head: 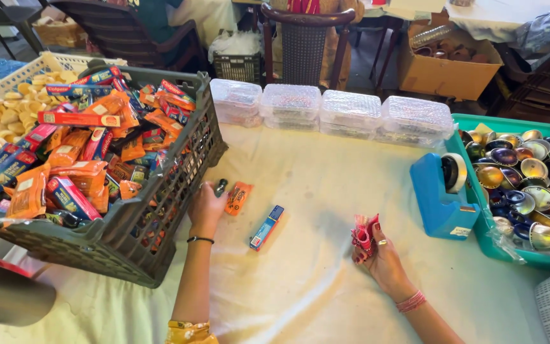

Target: The person places small packaged items, including a red packet and a blue box, into a clear plastic bag. They then put the bag into a small plastic container and wrap the container in bubble wrap, securing it with tape.

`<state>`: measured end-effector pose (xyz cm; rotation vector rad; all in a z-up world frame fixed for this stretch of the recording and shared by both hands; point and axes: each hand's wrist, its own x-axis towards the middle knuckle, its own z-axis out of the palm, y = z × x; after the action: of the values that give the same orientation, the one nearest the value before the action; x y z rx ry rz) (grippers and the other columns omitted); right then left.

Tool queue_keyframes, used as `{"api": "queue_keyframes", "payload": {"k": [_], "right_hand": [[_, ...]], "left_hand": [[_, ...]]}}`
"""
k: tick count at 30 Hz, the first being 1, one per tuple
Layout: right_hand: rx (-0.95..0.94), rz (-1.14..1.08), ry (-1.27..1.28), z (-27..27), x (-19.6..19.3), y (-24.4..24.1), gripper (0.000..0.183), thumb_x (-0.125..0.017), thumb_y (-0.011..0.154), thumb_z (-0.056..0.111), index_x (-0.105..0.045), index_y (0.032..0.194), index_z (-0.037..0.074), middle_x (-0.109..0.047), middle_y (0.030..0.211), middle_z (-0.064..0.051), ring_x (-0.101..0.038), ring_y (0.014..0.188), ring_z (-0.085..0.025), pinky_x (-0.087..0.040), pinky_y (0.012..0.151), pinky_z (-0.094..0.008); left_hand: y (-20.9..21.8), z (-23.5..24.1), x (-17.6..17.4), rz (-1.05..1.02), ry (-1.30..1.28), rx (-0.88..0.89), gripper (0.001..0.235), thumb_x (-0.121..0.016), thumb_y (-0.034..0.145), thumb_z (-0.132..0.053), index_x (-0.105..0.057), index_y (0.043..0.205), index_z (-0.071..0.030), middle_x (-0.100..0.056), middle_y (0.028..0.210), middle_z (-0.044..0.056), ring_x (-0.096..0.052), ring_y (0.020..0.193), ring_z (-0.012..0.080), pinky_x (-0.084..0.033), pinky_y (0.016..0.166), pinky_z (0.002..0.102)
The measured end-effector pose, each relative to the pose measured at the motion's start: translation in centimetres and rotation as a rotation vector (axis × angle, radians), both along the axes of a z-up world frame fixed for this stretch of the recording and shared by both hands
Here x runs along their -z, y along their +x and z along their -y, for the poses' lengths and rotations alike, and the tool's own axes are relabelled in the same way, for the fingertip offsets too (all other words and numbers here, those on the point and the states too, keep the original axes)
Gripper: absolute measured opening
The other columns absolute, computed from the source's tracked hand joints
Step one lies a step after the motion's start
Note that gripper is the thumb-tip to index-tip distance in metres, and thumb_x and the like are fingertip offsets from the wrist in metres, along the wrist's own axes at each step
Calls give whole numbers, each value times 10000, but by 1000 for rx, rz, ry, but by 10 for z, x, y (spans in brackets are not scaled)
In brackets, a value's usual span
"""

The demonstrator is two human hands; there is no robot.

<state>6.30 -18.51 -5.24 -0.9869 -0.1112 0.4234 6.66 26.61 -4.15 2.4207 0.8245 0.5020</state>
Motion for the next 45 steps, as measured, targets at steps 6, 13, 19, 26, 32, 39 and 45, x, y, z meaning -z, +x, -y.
{"api": "queue_keyframes", "payload": {"k": [6,13,19,26,32,39,45], "right_hand": [[-1,8,26,1,-7,-3,439,-434,1048,483,-567,1074,65,-657,803,-93,-638,711,-227,-552,694,-399],[-89,36,153,7,-18,-2,563,-415,1044,571,-596,1119,43,-687,842,-144,-705,776,-287,-601,757,-469],[210,226,85,8,6,2,383,-451,1013,330,-617,1224,58,-670,983,-112,-670,843,-246,-561,788,-440],[573,1230,-952,-5,-56,-29,211,-561,953,9,-608,1142,91,-668,1122,-104,-597,1171,-336,-447,1065,-441],[186,1216,-1052,-6,-63,-30,366,-626,815,-22,-659,1175,32,-680,1176,-149,-619,1144,-353,-476,1017,-451],[241,1183,-1211,3,-55,-28,502,-617,693,-52,-699,1179,39,-692,1245,-158,-625,1196,-349,-472,1069,-442],[61,1134,-1035,5,-53,-26,396,-629,692,-34,-762,1051,68,-765,1119,-109,-697,1155,-298,-512,1053,-409]], "left_hand": [[-31,83,-98,-155,114,203,618,-803,773,-616,-665,1127,-128,-726,1153,127,-695,1088,330,-554,894,487],[-36,160,-54,-818,328,579,335,-799,755,-475,-775,982,-229,-795,999,-30,-751,976,146,-572,810,368],[-60,254,-42,-380,303,820,418,-667,1011,-525,-685,1063,-111,-732,992,137,-738,916,312,-572,731,447],[-61,279,-14,162,302,873,383,-728,879,-329,-632,1091,-25,-651,1014,159,-692,909,348,-548,742,482],[-53,259,-13,206,191,883,450,-746,831,-318,-623,1122,3,-652,1058,181,-694,902,364,-562,743,471],[-53,246,-28,221,57,1031,419,-776,811,-317,-625,1095,-49,-671,1077,128,-696,911,344,-566,760,462],[-50,243,-10,214,80,1013,364,-763,773,-218,-603,1056,-55,-675,1079,125,-694,962,345,-563,784,455]]}}
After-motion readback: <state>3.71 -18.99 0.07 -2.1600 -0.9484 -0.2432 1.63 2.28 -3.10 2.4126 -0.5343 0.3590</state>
